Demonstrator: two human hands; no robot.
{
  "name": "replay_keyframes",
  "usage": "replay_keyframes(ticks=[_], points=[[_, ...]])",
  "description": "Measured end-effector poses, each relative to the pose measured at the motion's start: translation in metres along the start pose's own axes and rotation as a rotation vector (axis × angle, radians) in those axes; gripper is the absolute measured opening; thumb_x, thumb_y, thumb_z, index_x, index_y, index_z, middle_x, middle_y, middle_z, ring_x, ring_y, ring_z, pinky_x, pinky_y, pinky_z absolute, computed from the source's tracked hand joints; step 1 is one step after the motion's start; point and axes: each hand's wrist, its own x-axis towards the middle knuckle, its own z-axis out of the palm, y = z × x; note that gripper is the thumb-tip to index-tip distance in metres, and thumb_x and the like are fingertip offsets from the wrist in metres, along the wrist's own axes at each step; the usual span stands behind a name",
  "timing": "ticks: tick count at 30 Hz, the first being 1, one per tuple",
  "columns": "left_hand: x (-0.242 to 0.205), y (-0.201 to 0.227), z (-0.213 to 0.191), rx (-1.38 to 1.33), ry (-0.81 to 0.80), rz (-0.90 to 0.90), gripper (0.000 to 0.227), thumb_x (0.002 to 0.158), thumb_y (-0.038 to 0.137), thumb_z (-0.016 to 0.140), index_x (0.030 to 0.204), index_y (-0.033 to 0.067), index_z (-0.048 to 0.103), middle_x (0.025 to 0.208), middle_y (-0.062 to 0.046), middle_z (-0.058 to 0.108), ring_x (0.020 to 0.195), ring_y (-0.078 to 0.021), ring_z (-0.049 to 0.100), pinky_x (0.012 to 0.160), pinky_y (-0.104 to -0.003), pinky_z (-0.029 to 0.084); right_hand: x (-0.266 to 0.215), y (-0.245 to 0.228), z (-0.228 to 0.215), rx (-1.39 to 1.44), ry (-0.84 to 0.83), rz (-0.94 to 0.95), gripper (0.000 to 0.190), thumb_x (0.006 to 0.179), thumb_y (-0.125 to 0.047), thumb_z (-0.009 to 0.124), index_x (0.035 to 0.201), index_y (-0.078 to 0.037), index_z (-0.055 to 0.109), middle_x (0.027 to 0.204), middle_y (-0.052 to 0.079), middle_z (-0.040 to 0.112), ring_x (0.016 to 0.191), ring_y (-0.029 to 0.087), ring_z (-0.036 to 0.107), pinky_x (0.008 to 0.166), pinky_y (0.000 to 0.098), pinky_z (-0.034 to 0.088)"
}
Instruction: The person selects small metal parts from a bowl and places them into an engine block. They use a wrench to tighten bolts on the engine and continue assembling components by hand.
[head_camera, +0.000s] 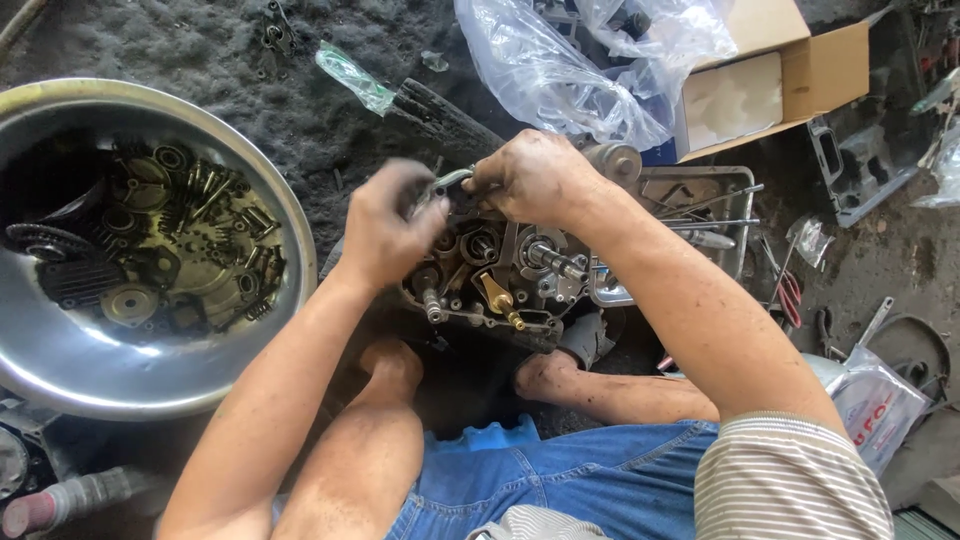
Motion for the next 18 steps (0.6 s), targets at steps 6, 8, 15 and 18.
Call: replay_keyframes(ticks=[6,8,15,18], points=[[0.027,0.004,0.005,0.029,-0.296,-0.814,0.045,0.072,0.039,0.083,0.111,0.0174,0.075,0.09,-0.013,0.073,0.097,-0.0329,0.074,0.084,-0.046,0.054,0.0,0.001,0.002,0.101,0.035,-0.011,0.015,0.084,-0.016,0.077,0.095,-0.025,0.08,0.087,0.001,0.08,0.093,0.028,0.077,0.079,0.0443,0.059],[0.028,0.004,0.009,0.032,-0.281,-0.909,0.038,0.069,0.039,0.082,0.104,0.0254,0.077,0.075,-0.004,0.066,0.083,-0.0249,0.072,0.076,-0.041,0.055,0.0,0.003,0.0,0.187,0.068,-0.041,0.015,0.086,-0.01,0.078,0.098,-0.019,0.081,0.089,0.003,0.08,0.094,0.028,0.077,0.082,0.0411,0.059],[0.025,-0.004,0.017,0.056,-0.267,-0.96,0.033,0.067,0.04,0.085,0.097,0.0274,0.076,0.071,-0.004,0.068,0.078,-0.024,0.073,0.071,-0.037,0.053,-0.007,0.005,-0.002,0.216,0.11,-0.153,0.014,0.09,-0.004,0.076,0.102,-0.01,0.08,0.094,0.011,0.079,0.095,0.032,0.076,0.083,0.0424,0.06],[0.021,-0.007,0.018,0.047,-0.259,-0.947,0.033,0.067,0.038,0.086,0.097,0.0265,0.077,0.073,-0.006,0.07,0.075,-0.0252,0.072,0.065,-0.041,0.056,-0.009,-0.003,-0.005,0.085,0.071,-0.091,0.01,0.094,-0.013,0.075,0.102,-0.014,0.08,0.093,0.005,0.079,0.094,0.027,0.075,0.085,0.0403,0.06]])
